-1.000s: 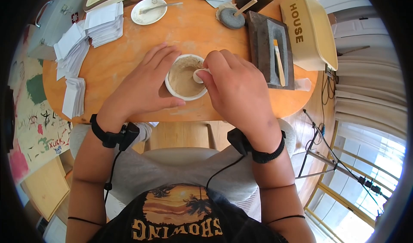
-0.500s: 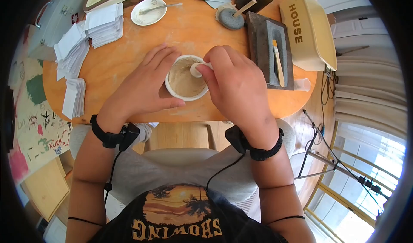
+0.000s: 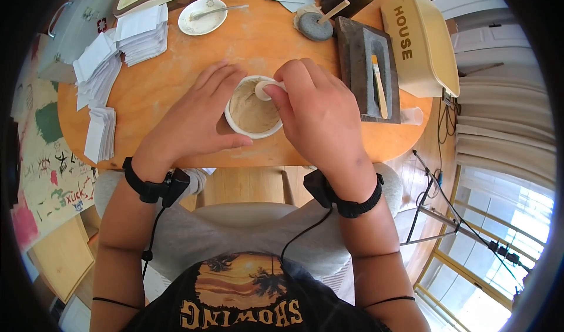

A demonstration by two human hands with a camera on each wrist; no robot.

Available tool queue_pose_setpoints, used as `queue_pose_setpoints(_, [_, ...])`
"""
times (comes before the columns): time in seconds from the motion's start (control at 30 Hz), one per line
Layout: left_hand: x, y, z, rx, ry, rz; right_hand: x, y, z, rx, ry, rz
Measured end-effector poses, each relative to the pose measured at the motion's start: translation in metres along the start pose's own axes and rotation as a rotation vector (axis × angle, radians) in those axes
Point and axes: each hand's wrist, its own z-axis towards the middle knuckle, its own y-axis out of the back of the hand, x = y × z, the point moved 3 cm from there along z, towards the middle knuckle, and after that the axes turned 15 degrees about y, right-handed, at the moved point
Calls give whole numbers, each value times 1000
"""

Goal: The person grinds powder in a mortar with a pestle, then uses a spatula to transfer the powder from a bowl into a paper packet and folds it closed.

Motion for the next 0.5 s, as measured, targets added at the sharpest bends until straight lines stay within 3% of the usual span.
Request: queue_pose_setpoints(0.5, [0, -1, -1, -3, -2, 10, 4, -5, 2, 10, 36, -27])
